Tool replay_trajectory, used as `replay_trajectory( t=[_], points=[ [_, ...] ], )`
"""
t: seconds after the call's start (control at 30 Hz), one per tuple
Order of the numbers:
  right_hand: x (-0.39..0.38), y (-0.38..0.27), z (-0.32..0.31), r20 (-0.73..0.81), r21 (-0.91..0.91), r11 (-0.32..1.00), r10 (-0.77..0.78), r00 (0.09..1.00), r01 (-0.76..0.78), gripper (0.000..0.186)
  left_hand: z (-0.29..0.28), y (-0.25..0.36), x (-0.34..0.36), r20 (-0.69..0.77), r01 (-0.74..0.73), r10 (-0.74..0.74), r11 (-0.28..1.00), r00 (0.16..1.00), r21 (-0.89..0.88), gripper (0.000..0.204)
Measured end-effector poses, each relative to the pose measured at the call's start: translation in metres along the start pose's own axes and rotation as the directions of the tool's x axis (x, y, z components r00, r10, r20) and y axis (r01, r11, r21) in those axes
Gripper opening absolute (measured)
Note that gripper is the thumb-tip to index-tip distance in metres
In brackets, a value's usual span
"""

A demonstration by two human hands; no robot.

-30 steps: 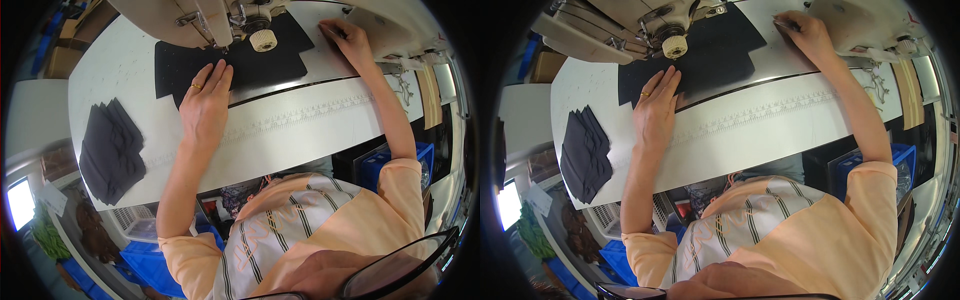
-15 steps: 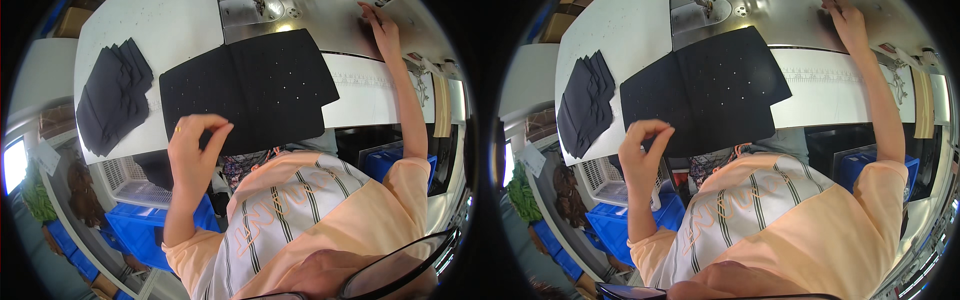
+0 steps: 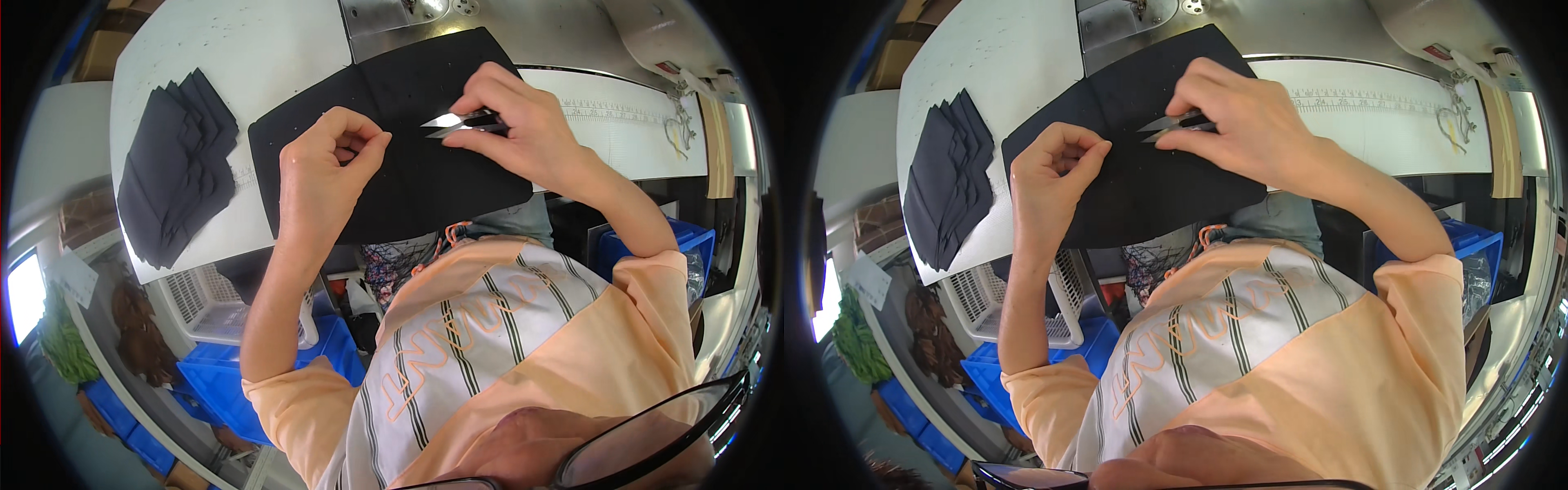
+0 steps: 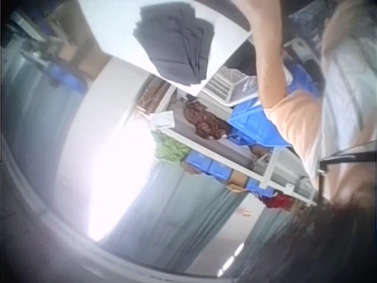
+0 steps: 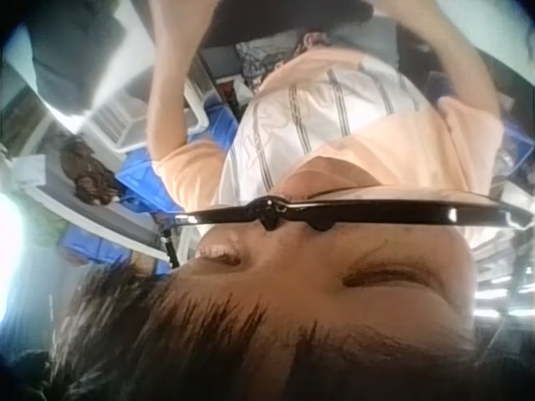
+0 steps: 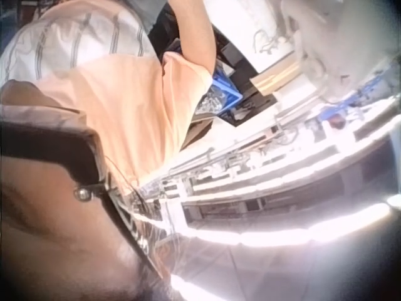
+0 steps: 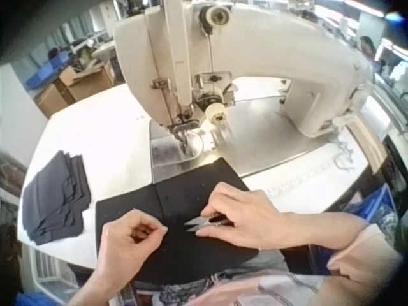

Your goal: Trimming excess thread and checking leather pieces after sewing with a machine.

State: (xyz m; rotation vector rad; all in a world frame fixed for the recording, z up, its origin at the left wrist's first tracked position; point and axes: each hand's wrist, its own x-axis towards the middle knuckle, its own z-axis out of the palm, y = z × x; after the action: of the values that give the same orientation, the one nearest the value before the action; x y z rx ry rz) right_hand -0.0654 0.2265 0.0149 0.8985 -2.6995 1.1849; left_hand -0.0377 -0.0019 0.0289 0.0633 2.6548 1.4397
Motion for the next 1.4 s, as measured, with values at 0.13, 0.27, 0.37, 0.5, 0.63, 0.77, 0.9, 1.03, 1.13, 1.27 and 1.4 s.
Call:
replay_trajectory(
  t=[0.13,0.27,0.37,0.5,0.63,0.77,0.9,1.03,1.13,1.27,1.4],
  points=[
    [0.014,-0.004,0.015,0.091,-0.093,0.99,-0.095,0.991,0.103,0.025,0.005,-0.004,0.002,-0.062,0.005,-0.015,0.985,0.998,-0.172,0.013],
    [0.017,-0.004,0.019,0.097,-0.131,0.972,-0.186,0.978,0.197,0.025,0.001,-0.005,0.003,-0.024,0.023,-0.028,0.984,0.999,-0.175,0.018],
    [0.018,-0.003,0.022,0.089,-0.146,0.964,-0.211,0.973,0.222,0.025,0.001,-0.004,0.003,-0.007,0.019,-0.021,0.986,1.0,-0.163,0.019],
    [0.021,-0.003,0.023,0.116,-0.161,0.959,-0.216,0.969,0.233,0.025,0.001,-0.008,0.003,-0.009,0.01,-0.012,0.971,1.0,-0.238,0.019],
    [0.022,-0.002,0.023,0.115,-0.167,0.951,-0.245,0.963,0.262,0.025,0.0,-0.007,0.005,-0.005,0.004,-0.005,0.974,1.0,-0.227,0.019],
    [0.023,-0.003,0.023,0.146,-0.193,0.94,-0.257,0.955,0.282,0.026,0.0,-0.008,0.006,0.002,0.01,-0.01,0.978,1.0,-0.211,0.019],
    [0.024,-0.003,0.024,0.155,-0.209,0.936,-0.255,0.954,0.284,0.026,0.002,-0.005,0.005,0.004,0.013,-0.013,0.976,1.0,-0.216,0.017],
    [0.025,-0.007,0.025,0.163,-0.238,0.923,-0.27,0.949,0.303,0.026,0.005,-0.004,0.001,-0.024,0.018,-0.024,0.977,0.999,-0.214,0.016],
    [0.025,-0.01,0.025,0.175,-0.247,0.923,-0.256,0.951,0.294,0.026,0.002,-0.008,-0.002,-0.042,0.029,-0.048,0.927,0.998,-0.374,0.016],
    [0.024,0.008,0.004,0.047,-0.142,0.982,-0.115,0.992,0.121,0.024,-0.032,0.008,-0.048,0.241,0.29,-0.233,0.927,0.942,-0.237,0.013],
    [0.016,0.058,-0.044,-0.017,-0.069,0.993,0.091,0.996,-0.092,0.017,-0.038,-0.011,-0.117,0.257,0.195,-0.467,0.721,0.846,0.665,0.006]
  ],
)
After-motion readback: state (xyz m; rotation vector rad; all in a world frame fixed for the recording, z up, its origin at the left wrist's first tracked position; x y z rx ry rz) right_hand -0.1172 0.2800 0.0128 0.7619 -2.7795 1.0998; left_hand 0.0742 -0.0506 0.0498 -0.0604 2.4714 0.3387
